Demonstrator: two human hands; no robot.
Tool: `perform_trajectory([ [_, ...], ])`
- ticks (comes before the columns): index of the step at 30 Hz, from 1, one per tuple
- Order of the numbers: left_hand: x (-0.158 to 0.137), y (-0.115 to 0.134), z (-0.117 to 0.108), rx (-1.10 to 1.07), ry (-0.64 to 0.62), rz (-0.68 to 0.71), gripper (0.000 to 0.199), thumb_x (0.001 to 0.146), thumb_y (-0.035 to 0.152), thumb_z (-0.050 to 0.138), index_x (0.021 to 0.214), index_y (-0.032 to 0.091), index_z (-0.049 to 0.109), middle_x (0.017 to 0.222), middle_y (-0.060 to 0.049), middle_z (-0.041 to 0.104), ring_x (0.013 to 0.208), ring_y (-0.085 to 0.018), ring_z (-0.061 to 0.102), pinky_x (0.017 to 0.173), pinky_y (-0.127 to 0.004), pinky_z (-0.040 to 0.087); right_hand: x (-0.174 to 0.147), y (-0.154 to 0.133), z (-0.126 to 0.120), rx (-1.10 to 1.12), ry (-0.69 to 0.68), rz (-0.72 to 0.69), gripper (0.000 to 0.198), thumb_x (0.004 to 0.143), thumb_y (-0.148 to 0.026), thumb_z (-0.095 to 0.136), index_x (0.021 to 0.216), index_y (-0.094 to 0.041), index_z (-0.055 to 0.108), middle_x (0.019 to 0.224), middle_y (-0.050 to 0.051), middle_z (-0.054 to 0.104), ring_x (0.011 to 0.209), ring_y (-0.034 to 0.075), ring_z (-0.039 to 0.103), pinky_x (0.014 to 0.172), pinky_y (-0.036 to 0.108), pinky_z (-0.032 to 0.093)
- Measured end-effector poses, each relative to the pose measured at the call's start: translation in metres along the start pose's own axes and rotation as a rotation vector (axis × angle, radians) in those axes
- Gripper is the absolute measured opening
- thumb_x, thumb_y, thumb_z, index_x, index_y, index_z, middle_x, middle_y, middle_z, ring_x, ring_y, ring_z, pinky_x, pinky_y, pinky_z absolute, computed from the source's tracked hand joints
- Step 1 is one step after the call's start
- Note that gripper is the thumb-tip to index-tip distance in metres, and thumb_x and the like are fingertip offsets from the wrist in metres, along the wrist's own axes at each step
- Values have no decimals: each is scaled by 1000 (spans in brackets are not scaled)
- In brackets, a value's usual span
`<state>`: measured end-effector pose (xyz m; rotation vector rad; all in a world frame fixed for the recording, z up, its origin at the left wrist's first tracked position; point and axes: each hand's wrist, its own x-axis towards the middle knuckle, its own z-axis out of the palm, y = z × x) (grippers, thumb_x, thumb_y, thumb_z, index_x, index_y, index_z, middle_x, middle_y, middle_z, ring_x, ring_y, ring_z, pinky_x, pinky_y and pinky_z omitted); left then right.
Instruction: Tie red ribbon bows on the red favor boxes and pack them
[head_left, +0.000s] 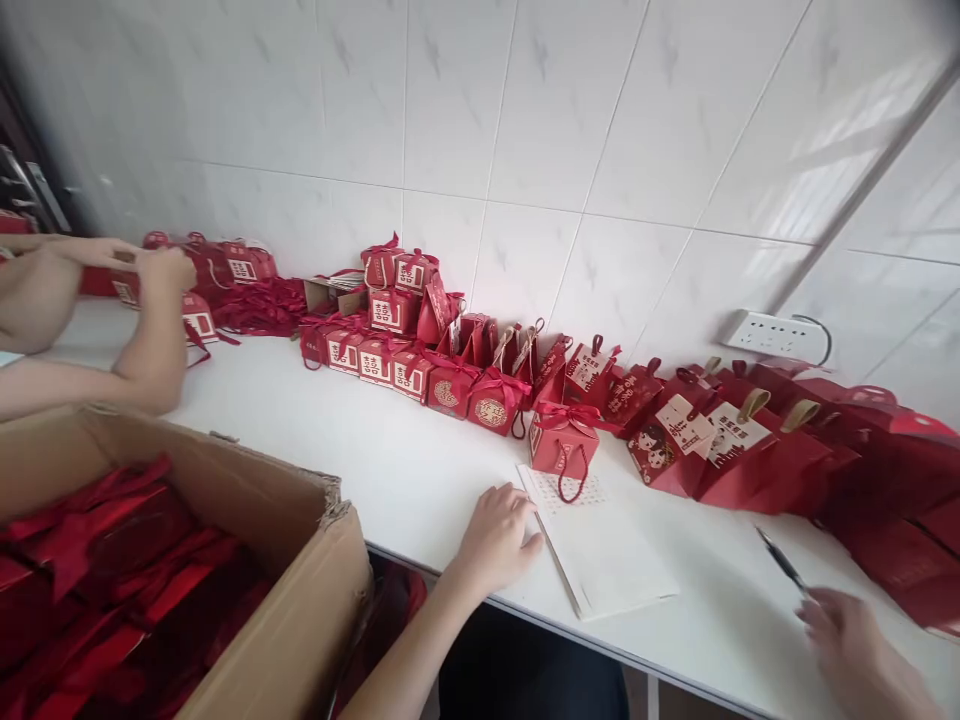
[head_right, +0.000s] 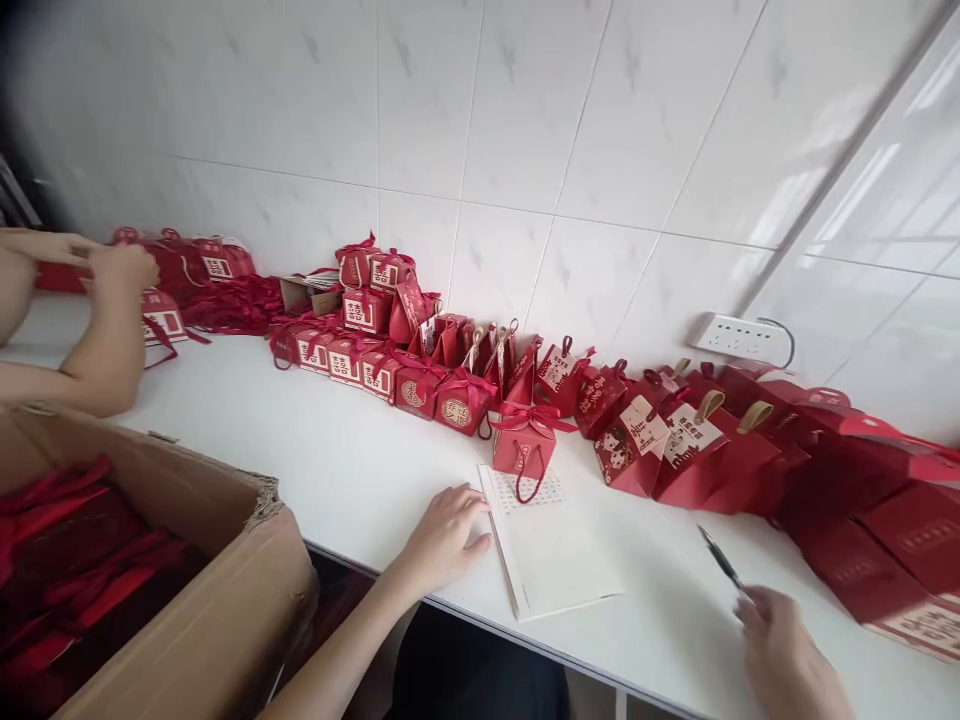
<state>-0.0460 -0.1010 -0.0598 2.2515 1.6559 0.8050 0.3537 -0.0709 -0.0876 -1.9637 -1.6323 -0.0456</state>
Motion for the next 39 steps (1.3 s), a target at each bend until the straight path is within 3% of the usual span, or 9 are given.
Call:
perform_trajectory([
  [5,1,-1,0,13,-12,-4,30,83,23,48,112,17,54,121,-9,56,124,-27,42,106,-46,32,24,-91,17,373,-253,-91,20,76,-42,33,85,-23,36,91,12,65,73,25,65,74,40,51],
  [8,4,-5,2,7,-15,-17,33,83,23,47,115,16,51,122,-9,56,125,-27,41,105,-46,32,42,-121,29,383,-289,-198,10,82,-30,28,85,-22,32,97,14,63,90,23,62,78,36,50],
  [10,5,-7,3,-4,-10,-20,33,83,23,47,115,16,51,122,-8,57,125,-27,42,106,-46,31,50,-131,37,354,-300,-225,7,82,-26,31,86,-21,35,97,13,62,89,23,62,78,35,49],
  [16,6,-13,6,-31,10,-28,33,83,25,46,114,19,52,122,-7,58,125,-25,43,106,-46,32,64,-135,57,293,-303,-253,12,84,-18,35,91,-19,44,103,10,61,95,21,59,85,34,45],
  [20,8,-14,6,-20,21,-23,32,83,27,45,113,19,53,120,-8,59,123,-25,45,104,-45,34,71,-136,63,291,-259,-216,12,85,-17,37,92,-18,47,97,9,62,87,20,60,81,32,46],
  [28,11,-18,8,-3,28,7,33,84,30,44,113,20,54,119,-7,60,122,-24,46,103,-44,36,52,-127,47,202,-26,-133,26,94,-25,29,105,-15,51,111,12,57,100,20,56,87,32,43],
  [31,12,-19,9,3,28,13,32,84,31,44,112,20,55,120,-6,60,123,-26,46,104,-45,36,42,-119,42,86,-64,-166,19,89,-23,42,90,-16,60,98,8,61,97,20,55,91,33,39],
  [34,13,-21,10,14,61,31,32,83,33,44,110,21,56,118,-6,61,121,-26,48,101,-44,39,39,-117,43,-16,-139,-194,15,84,-20,50,78,-18,63,86,4,63,90,19,57,84,28,41],
  [39,15,-23,10,33,56,40,33,82,33,44,111,21,57,117,-6,62,121,-26,49,101,-44,40,48,-137,52,-131,-132,-230,17,88,-19,49,88,-17,65,93,7,63,93,20,55,86,30,36],
])
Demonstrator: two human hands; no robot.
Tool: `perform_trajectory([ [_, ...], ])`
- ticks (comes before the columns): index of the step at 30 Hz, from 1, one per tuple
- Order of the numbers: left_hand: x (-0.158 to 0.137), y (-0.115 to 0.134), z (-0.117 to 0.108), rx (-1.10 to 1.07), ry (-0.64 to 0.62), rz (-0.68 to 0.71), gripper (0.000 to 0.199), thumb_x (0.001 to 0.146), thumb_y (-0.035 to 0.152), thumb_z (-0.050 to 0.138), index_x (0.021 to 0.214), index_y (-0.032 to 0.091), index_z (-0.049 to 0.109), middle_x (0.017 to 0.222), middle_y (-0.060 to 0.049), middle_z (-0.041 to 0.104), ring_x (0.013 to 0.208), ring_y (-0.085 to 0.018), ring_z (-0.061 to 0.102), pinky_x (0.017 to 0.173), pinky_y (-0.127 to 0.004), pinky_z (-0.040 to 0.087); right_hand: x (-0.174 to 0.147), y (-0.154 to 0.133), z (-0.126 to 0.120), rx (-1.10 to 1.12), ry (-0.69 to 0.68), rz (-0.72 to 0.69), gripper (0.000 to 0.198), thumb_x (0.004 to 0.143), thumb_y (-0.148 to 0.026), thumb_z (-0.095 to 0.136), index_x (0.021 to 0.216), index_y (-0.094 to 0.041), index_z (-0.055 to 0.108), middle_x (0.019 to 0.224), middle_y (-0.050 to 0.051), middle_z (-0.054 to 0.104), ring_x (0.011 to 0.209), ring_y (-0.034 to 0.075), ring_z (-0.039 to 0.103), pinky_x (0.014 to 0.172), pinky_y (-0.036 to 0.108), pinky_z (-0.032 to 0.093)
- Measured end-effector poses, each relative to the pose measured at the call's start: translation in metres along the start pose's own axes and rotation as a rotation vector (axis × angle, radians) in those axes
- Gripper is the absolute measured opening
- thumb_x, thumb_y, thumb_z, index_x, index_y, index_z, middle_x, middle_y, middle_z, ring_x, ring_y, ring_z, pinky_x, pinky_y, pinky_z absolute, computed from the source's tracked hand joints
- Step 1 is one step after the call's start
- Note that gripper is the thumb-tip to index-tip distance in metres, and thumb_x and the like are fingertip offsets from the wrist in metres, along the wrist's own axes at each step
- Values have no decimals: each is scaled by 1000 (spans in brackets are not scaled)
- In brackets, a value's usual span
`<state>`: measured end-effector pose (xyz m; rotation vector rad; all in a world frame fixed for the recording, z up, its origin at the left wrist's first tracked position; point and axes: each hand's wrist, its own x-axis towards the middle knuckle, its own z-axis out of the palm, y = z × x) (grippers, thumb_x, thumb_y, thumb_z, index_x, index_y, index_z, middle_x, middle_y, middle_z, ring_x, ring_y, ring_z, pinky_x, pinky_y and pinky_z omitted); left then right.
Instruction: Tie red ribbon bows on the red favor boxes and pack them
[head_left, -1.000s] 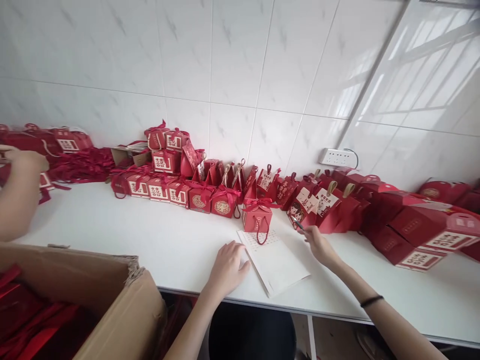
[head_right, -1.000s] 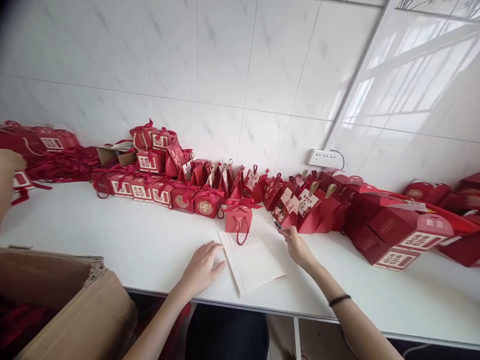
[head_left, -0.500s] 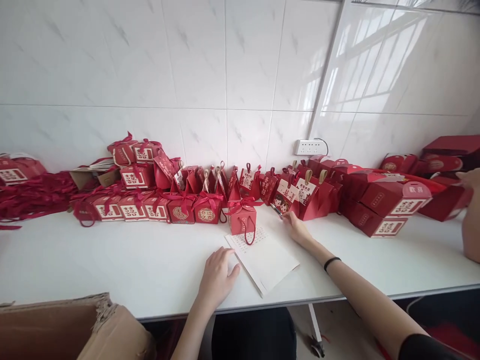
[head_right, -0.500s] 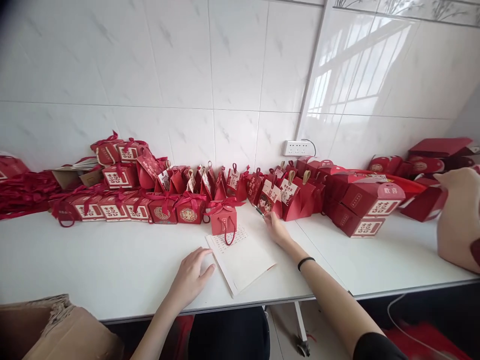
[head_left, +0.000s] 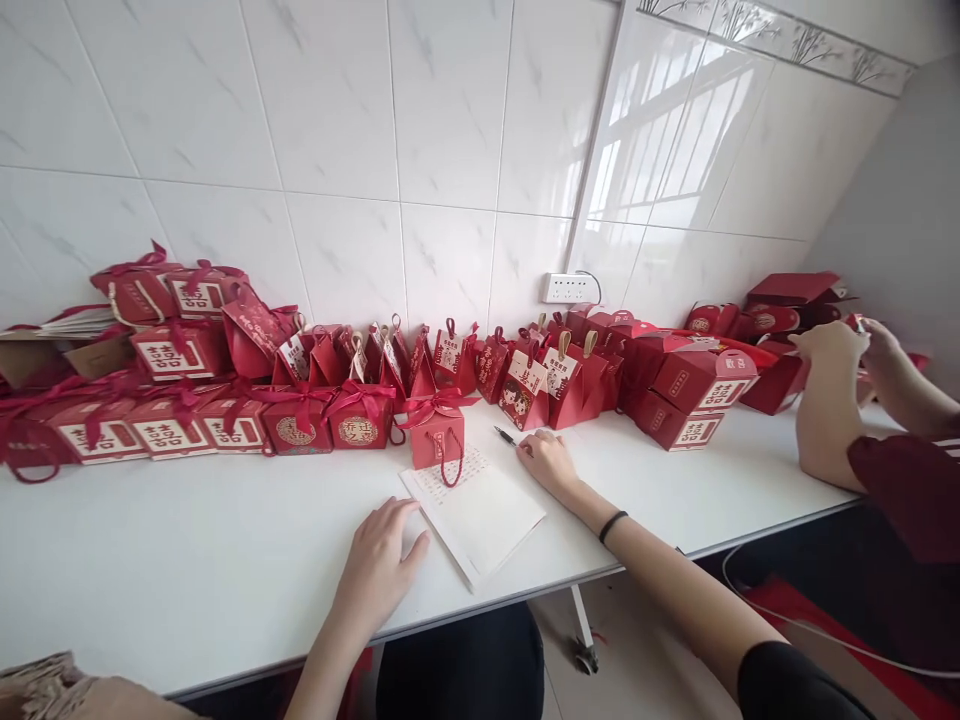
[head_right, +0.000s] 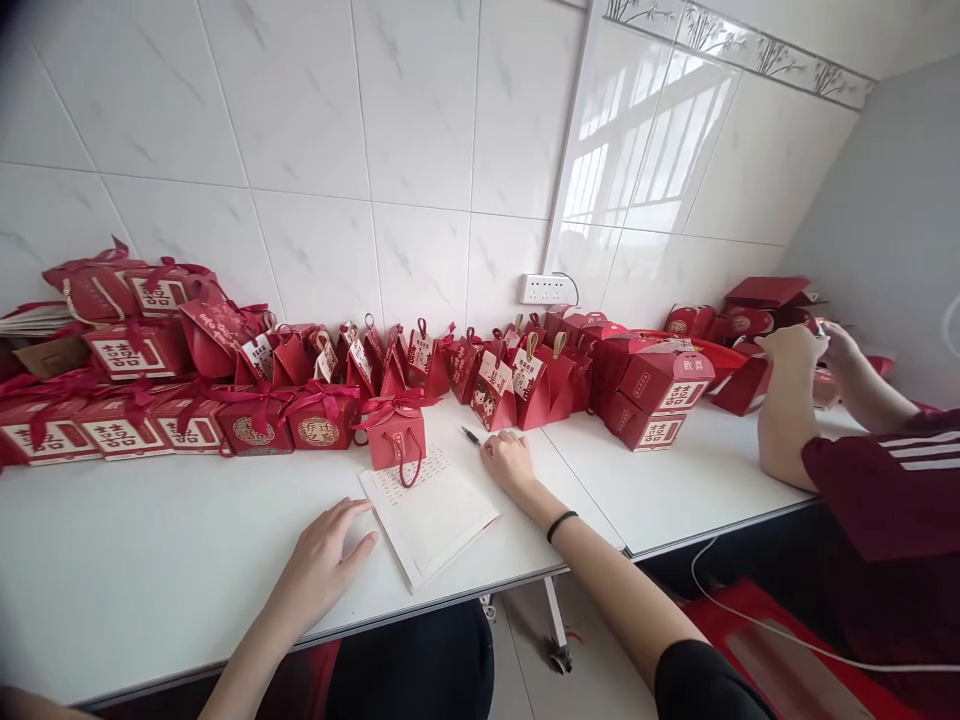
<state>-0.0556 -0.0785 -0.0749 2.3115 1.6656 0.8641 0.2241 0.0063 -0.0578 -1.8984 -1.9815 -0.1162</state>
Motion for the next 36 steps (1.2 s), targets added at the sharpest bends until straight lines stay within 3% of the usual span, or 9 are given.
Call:
perform_trajectory([
  [4,1,2,-2,16,-33,-27,35,83,33,43,111,20,57,120,-7,60,123,-27,47,102,-48,39,24,-23,9,-29,46,-47,20,91,-20,46,102,-15,62,104,11,61,101,24,51,91,35,30],
  [10,1,4,-4,40,-70,-58,34,83,31,43,113,20,56,123,-7,58,125,-27,45,103,-48,38,57,-36,24,-52,81,9,27,87,-5,37,89,-9,64,98,19,60,102,30,48,85,39,32],
  [14,-2,10,-8,22,-83,-70,33,83,28,43,113,20,56,123,-7,58,126,-26,44,105,-47,36,55,-35,21,-22,98,-22,19,85,-11,43,84,-12,62,100,18,60,103,30,47,85,39,33],
  [17,-7,16,-10,-7,-91,-79,34,82,26,45,113,19,55,124,-8,58,127,-25,42,107,-48,33,50,-34,19,48,108,-40,17,86,-19,45,79,-14,59,88,14,61,93,27,52,81,35,36],
  [20,-7,17,-9,-78,-56,-106,34,80,26,47,113,18,55,121,-9,59,124,-26,46,106,-47,34,46,-36,23,141,111,-27,20,87,-17,36,79,-16,54,72,8,58,69,21,54,64,27,37],
  [23,11,10,-9,-258,123,-208,33,80,28,50,111,18,55,114,-10,61,114,-25,54,100,-43,41,43,-40,30,237,85,-69,17,84,-20,40,68,-19,47,57,1,49,52,16,46,51,23,29],
  [27,64,-13,-21,-543,535,-518,36,76,23,57,110,17,51,117,-11,58,112,-22,55,96,-34,44,38,-37,30,371,83,-133,34,85,-39,38,56,-21,34,50,-1,41,48,14,41,49,24,28],
  [31,102,-49,-39,-442,776,-727,40,80,16,47,119,12,38,124,-20,46,119,-24,48,96,-38,43,33,-28,23,503,120,-133,54,85,-64,20,55,-22,33,47,1,42,47,15,41,49,26,32],
  [36,94,-91,-69,-196,922,-781,48,72,12,55,117,11,37,131,-23,34,129,-37,29,103,-56,26,34,-29,20,625,153,-124,60,82,-70,14,60,-22,41,54,5,54,51,19,52,52,28,40],
])
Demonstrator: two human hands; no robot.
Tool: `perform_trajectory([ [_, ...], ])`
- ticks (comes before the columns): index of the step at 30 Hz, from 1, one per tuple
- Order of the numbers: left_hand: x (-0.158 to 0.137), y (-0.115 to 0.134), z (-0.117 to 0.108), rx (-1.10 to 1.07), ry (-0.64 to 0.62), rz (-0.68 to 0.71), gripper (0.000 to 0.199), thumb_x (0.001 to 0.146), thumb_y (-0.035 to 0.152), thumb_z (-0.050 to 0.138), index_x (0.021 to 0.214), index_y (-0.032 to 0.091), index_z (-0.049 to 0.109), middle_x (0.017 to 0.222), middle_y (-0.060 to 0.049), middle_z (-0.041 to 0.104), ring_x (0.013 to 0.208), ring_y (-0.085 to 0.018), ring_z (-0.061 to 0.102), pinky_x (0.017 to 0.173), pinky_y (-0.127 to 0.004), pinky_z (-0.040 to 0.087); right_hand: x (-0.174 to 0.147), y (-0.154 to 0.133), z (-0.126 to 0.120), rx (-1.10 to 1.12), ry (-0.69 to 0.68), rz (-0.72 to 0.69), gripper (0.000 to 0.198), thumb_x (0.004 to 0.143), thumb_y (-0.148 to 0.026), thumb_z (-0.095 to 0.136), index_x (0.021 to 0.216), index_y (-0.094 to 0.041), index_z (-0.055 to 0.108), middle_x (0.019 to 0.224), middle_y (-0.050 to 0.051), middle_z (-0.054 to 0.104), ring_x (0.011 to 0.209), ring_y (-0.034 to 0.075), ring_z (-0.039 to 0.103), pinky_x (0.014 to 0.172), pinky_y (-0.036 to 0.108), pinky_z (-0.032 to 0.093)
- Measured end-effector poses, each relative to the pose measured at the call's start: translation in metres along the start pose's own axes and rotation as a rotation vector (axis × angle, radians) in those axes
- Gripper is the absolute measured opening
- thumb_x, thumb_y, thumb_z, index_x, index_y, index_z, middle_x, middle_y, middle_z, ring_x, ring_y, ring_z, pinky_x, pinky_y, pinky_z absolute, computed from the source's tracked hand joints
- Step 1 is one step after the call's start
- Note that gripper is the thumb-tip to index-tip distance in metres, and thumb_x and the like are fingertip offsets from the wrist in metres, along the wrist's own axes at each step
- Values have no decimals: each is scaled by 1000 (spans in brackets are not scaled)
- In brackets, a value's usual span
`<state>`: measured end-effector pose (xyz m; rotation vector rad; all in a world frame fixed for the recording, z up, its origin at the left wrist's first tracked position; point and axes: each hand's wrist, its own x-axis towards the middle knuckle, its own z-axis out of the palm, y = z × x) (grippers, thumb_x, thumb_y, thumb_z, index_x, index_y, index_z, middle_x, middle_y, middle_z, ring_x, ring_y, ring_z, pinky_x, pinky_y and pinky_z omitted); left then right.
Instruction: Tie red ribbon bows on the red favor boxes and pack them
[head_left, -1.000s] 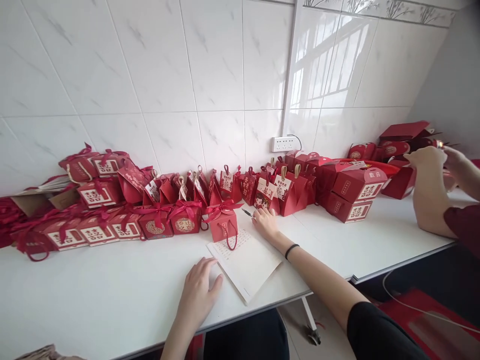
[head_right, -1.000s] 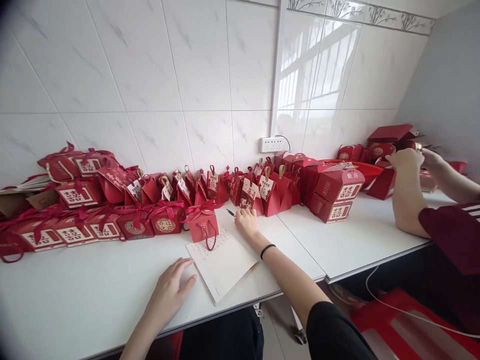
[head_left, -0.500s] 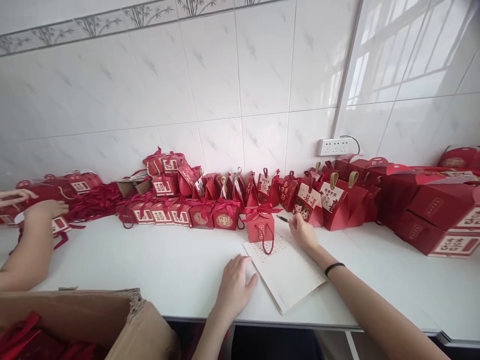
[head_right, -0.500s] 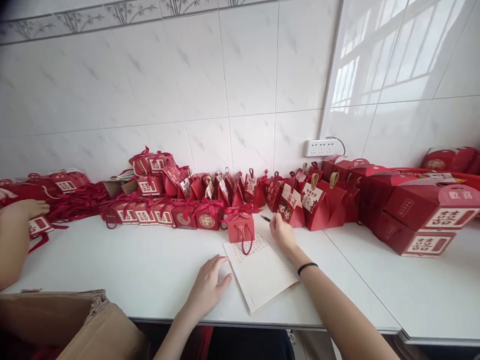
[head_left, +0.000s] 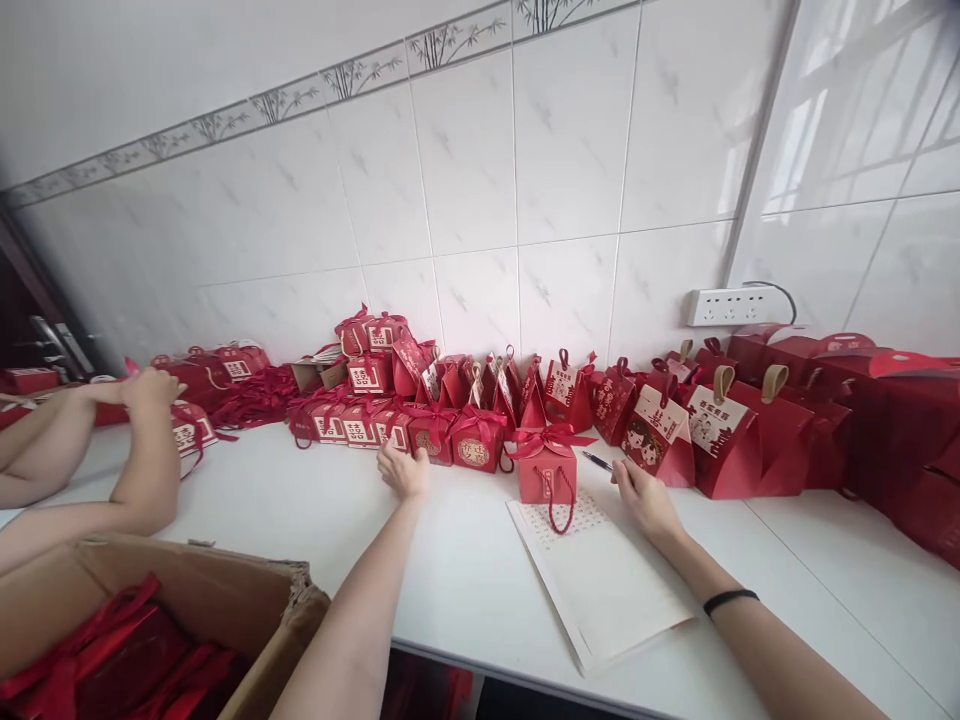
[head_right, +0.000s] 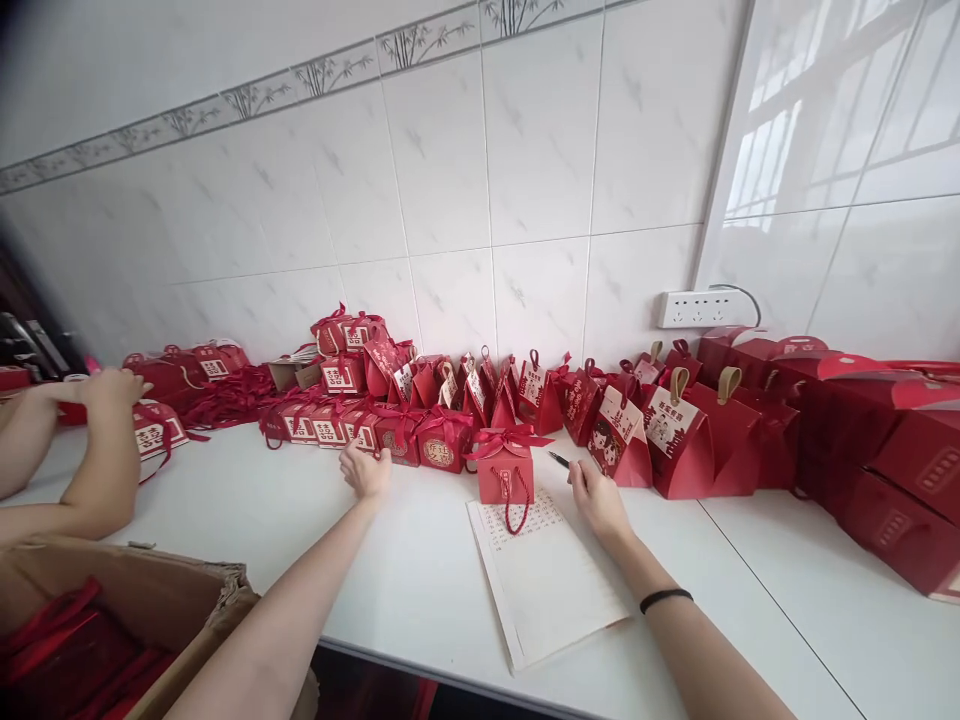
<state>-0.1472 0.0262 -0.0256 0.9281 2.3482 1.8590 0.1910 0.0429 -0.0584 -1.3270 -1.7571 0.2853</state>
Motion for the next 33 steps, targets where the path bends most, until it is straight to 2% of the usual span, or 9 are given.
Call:
perform_trajectory([
  [3,23,-1,-15,77,14,96,47,74,18,55,117,10,37,129,-24,34,127,-41,29,99,-60,25,4,-1,4,55,-13,-9,54,81,-67,22,67,-21,48,63,7,60,58,22,58,56,30,43],
  [5,34,4,-18,125,-15,202,43,75,21,54,115,11,40,124,-20,40,125,-37,32,101,-56,26,6,-1,5,78,-39,-8,50,79,-64,27,67,-21,49,62,7,61,59,22,58,56,31,44],
  [8,37,10,-9,197,-90,346,41,71,24,61,109,16,46,115,-12,48,120,-30,41,103,-46,29,8,1,7,97,-85,25,46,76,-61,30,65,-21,51,61,7,61,59,24,58,57,32,44],
  [10,31,9,1,240,-113,368,47,69,29,64,111,15,45,114,-12,49,118,-30,42,101,-47,30,9,1,7,101,-98,49,45,75,-61,32,65,-21,51,61,7,62,59,24,58,57,33,44],
  [15,14,1,17,300,-93,291,64,70,38,65,120,11,37,122,-19,44,122,-35,37,99,-53,29,9,-1,7,97,-105,62,44,75,-59,31,65,-21,53,58,6,59,57,23,57,56,32,43],
  [20,6,5,17,218,-134,201,73,62,31,72,122,12,34,125,-19,44,127,-33,34,102,-51,26,8,-3,8,86,-120,71,42,75,-56,32,65,-22,54,57,5,59,57,22,56,56,31,43],
  [25,-13,14,14,139,-41,58,78,63,29,71,127,17,27,130,-18,40,128,-33,33,102,-51,30,9,-2,6,87,-105,85,41,73,-55,32,66,-22,54,63,7,62,60,22,57,58,31,44],
  [29,-43,18,-5,78,54,-91,77,65,34,69,127,20,25,133,-19,37,127,-36,34,97,-55,33,8,-2,3,80,-98,88,40,72,-56,34,64,-22,53,64,8,63,60,23,57,58,31,44],
  [33,-74,22,-43,-39,33,-44,79,61,30,72,126,23,28,132,-14,39,129,-31,32,104,-51,31,4,-3,-3,50,-92,97,43,71,-58,34,65,-21,55,62,8,61,57,22,55,57,31,43],
])
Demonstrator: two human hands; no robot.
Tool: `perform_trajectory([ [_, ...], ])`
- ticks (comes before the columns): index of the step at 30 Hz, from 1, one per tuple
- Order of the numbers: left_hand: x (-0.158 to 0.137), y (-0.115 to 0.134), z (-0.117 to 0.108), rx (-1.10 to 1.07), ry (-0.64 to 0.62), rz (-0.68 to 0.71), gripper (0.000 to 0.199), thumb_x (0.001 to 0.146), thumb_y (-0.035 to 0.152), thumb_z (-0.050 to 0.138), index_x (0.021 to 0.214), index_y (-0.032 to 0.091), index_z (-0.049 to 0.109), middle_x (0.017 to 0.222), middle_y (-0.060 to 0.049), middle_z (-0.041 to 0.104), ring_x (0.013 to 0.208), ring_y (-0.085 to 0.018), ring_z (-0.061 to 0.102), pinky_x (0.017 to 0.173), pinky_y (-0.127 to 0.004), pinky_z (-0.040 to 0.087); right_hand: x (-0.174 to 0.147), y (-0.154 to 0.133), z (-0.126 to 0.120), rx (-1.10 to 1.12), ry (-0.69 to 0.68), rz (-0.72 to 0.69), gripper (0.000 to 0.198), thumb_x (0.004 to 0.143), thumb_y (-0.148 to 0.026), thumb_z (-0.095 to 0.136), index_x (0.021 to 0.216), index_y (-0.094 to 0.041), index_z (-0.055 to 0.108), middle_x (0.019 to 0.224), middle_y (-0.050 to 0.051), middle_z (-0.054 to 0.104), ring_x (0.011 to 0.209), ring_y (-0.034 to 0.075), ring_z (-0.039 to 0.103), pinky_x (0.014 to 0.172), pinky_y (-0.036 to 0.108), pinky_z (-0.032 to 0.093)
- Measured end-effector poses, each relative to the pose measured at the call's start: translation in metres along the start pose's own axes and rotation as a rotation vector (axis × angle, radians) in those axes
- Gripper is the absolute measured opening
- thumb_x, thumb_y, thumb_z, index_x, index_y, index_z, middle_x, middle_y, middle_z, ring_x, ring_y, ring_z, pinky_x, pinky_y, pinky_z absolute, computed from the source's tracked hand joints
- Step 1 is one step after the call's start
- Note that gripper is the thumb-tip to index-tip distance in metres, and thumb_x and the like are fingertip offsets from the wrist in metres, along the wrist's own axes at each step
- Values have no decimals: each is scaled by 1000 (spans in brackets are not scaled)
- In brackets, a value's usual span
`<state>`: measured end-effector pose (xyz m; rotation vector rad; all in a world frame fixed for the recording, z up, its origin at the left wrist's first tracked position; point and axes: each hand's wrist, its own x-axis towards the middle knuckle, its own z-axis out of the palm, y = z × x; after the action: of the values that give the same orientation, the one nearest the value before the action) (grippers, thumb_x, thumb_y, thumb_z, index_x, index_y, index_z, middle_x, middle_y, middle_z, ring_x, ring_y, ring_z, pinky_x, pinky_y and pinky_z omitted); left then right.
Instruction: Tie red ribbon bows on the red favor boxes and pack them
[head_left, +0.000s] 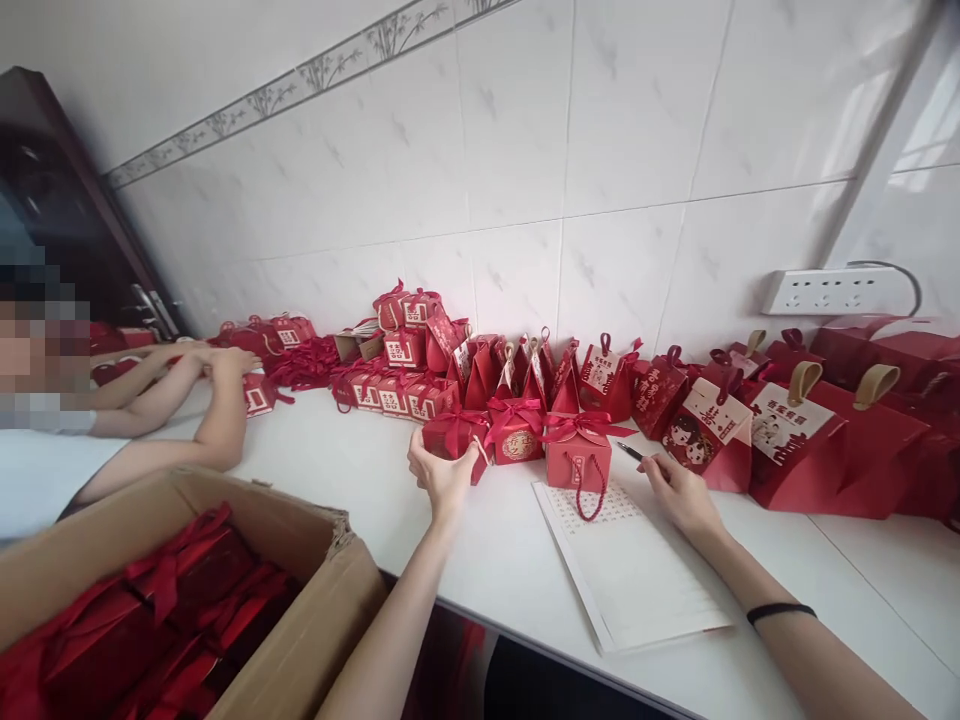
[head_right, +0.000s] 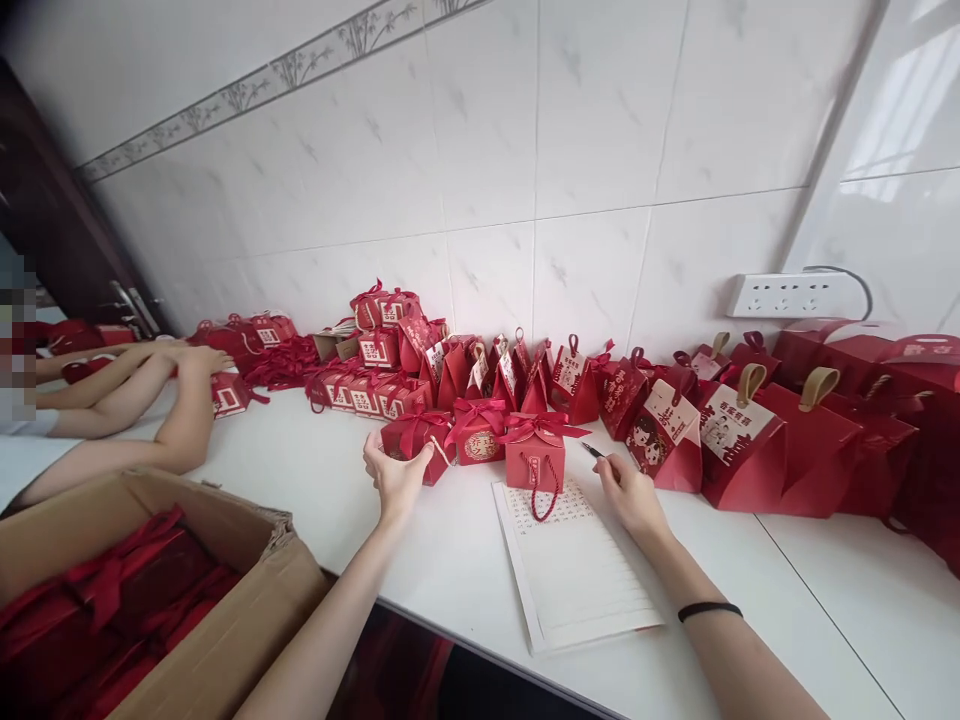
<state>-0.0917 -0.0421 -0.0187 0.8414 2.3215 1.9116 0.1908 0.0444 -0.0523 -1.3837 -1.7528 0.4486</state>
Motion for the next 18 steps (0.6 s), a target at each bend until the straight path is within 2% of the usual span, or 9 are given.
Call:
perform_trajectory([
  [4,-38,-3,-46,-123,-59,161,84,59,29,71,129,21,27,131,-15,37,127,-27,36,106,-42,34,-3,-5,-9,-34,65,51,46,69,-59,34,66,-20,57,64,9,62,58,23,55,56,31,41],
  [7,-73,-15,-73,-164,-50,316,85,61,37,69,131,20,24,129,-15,38,122,-28,41,103,-43,37,-6,-15,-18,-32,153,87,50,70,-62,33,68,-18,58,55,8,57,55,23,54,55,32,40],
  [9,-95,-27,-84,-132,-60,374,86,62,42,69,132,20,23,128,-16,38,119,-29,44,100,-44,40,-12,-28,-23,2,230,92,51,73,-64,33,68,-18,56,51,6,53,52,22,52,55,32,40],
  [11,-114,-39,-87,-79,-77,375,88,62,45,69,133,20,24,126,-17,39,118,-31,45,98,-46,42,-25,-47,-25,57,302,76,48,76,-62,35,67,-19,54,54,5,53,53,20,51,53,30,39],
  [13,-128,-46,-84,-42,-88,361,89,63,48,68,135,20,24,126,-19,39,118,-33,44,97,-49,42,-46,-71,-22,121,317,3,42,79,-57,40,70,-19,53,62,5,56,58,19,53,53,28,40],
  [14,-133,-48,-82,-32,-92,367,89,64,49,68,135,19,23,127,-19,39,119,-33,43,97,-50,42,-59,-84,-19,150,280,-72,38,81,-54,43,73,-18,54,69,6,59,62,19,55,55,27,42],
  [18,-146,-50,-84,-16,-214,429,94,63,51,69,137,17,21,129,-20,40,121,-34,42,97,-50,42,-116,-130,-6,164,94,-461,22,89,-40,47,91,-19,55,88,7,57,82,20,56,73,30,47],
])
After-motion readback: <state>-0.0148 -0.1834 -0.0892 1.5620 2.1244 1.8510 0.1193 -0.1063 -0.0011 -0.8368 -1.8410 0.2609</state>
